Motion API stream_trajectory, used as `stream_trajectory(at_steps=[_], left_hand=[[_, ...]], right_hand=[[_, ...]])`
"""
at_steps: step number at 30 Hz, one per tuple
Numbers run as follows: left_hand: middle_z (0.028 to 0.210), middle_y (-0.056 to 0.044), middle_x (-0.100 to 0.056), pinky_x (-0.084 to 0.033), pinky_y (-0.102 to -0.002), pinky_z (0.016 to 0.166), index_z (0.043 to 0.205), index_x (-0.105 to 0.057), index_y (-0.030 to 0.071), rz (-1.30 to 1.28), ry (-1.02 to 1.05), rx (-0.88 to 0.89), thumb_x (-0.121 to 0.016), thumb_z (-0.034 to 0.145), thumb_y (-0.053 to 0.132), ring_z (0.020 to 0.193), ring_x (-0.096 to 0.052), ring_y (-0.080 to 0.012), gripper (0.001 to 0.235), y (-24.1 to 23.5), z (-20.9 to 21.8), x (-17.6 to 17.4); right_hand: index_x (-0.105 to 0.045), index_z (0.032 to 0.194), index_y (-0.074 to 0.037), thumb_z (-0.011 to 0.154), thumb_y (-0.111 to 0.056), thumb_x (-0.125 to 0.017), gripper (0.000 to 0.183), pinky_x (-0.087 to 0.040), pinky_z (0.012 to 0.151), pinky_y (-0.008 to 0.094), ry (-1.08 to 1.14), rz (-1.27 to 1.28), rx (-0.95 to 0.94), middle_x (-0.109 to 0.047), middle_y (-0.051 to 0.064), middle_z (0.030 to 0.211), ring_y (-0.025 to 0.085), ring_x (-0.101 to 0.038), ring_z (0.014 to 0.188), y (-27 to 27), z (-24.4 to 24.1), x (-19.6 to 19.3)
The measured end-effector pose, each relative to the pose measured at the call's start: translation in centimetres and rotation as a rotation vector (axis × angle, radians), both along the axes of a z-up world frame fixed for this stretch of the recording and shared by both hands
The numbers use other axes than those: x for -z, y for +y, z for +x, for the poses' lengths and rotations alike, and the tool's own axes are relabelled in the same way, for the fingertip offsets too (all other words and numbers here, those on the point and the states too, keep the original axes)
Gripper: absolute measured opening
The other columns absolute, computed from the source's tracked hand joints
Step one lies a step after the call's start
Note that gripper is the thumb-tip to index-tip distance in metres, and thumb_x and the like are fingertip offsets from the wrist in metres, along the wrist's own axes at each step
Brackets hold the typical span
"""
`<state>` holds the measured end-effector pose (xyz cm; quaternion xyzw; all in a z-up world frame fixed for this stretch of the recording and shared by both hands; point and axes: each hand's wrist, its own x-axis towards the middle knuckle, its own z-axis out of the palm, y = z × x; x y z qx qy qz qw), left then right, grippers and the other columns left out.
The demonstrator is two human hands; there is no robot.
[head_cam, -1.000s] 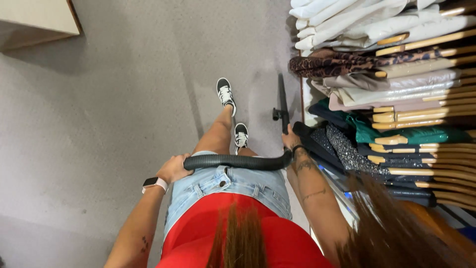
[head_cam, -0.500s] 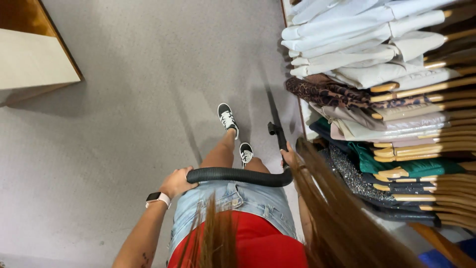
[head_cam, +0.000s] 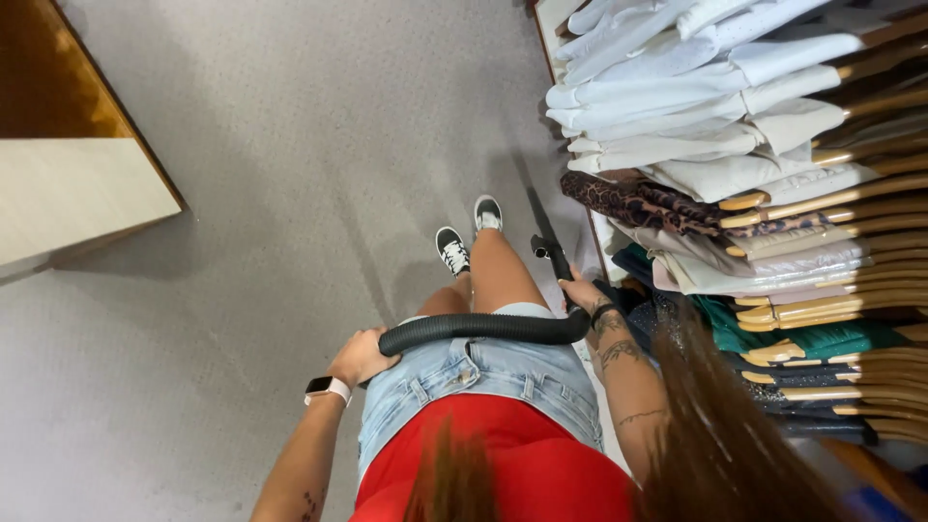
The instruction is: The person vacuums a carpeted floor in a room filled with fabric rolls and clothing racks. They move the vacuum wand back and forth across the floor, navigating around furniture and merchandise displays.
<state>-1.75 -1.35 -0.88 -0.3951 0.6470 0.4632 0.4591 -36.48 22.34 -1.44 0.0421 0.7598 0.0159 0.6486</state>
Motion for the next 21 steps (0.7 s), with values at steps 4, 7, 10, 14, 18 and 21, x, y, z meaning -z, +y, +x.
stream_trajectory(at_steps=[4,7,10,14,18,21], left_hand=[[0.114,-0.018,-0.077,-0.057,-0.052,0.095,0.117,-0.073,0.015,0.017,-0.048,-0.007,-0.078,0.071,0.051,0.112,-0.071,-0.0388,0.059,-1.6,-1.4,-0.4],[0.112,-0.019,-0.077,-0.058,-0.05,0.094,0.118,-0.074,0.015,0.006,-0.048,-0.071,-0.081,0.07,0.055,0.111,-0.072,-0.0379,0.063,-3.3,-2.7,1.0],[0.108,-0.019,-0.078,-0.058,-0.051,0.093,0.113,-0.076,0.014,-0.034,-0.082,-0.185,-0.077,0.071,0.051,0.109,-0.073,-0.0391,0.057,-4.8,-5.3,-0.3],[0.093,-0.012,-0.079,-0.056,-0.04,0.082,0.103,-0.074,0.014,-0.029,-0.102,-0.214,-0.064,0.073,0.034,0.09,-0.074,-0.0324,0.037,-8.2,-10.3,-3.4],[0.1,-0.013,-0.078,-0.055,-0.044,0.083,0.105,-0.073,0.017,-0.041,-0.036,-0.074,-0.063,0.068,0.036,0.096,-0.071,-0.0369,0.043,-10.3,-13.3,-1.9],[0.09,-0.011,-0.076,-0.057,-0.043,0.076,0.101,-0.068,0.016,-0.009,0.02,-0.039,-0.063,0.073,0.039,0.086,-0.072,-0.0338,0.036,-11.8,-16.3,-2.2]], right_hand=[[-0.011,0.168,-0.021,0.104,-0.048,-0.043,0.076,-0.049,0.104,0.048,0.098,-0.079,-0.03,-0.079,0.015,0.087,0.036,-0.071,0.111,-1.7,-3.7,4.8],[-0.012,0.167,-0.032,0.103,-0.051,-0.04,0.072,-0.052,0.094,0.048,0.149,-0.105,-0.085,-0.078,0.011,0.084,0.032,-0.076,0.094,-8.1,-8.8,5.9],[-0.015,0.163,-0.047,0.103,-0.056,-0.044,0.067,-0.038,0.115,0.053,0.179,-0.058,-0.143,-0.048,0.009,0.158,0.034,-0.047,0.143,-13.4,-13.0,9.0],[-0.002,0.167,-0.033,0.104,-0.039,-0.044,0.076,-0.05,0.087,0.043,0.089,-0.079,-0.144,-0.04,0.017,0.16,0.04,-0.059,0.119,-15.3,-17.8,16.5],[-0.002,0.166,-0.043,0.091,-0.039,-0.04,0.084,-0.055,0.088,0.041,0.057,0.043,-0.221,-0.073,0.022,0.118,0.034,-0.074,0.095,-16.0,-20.2,13.9],[-0.01,0.165,-0.038,0.097,-0.033,-0.042,0.076,-0.054,0.084,0.04,-0.024,-0.008,-0.167,-0.076,0.019,0.087,0.033,-0.072,0.084,-14.7,-22.2,11.8]])
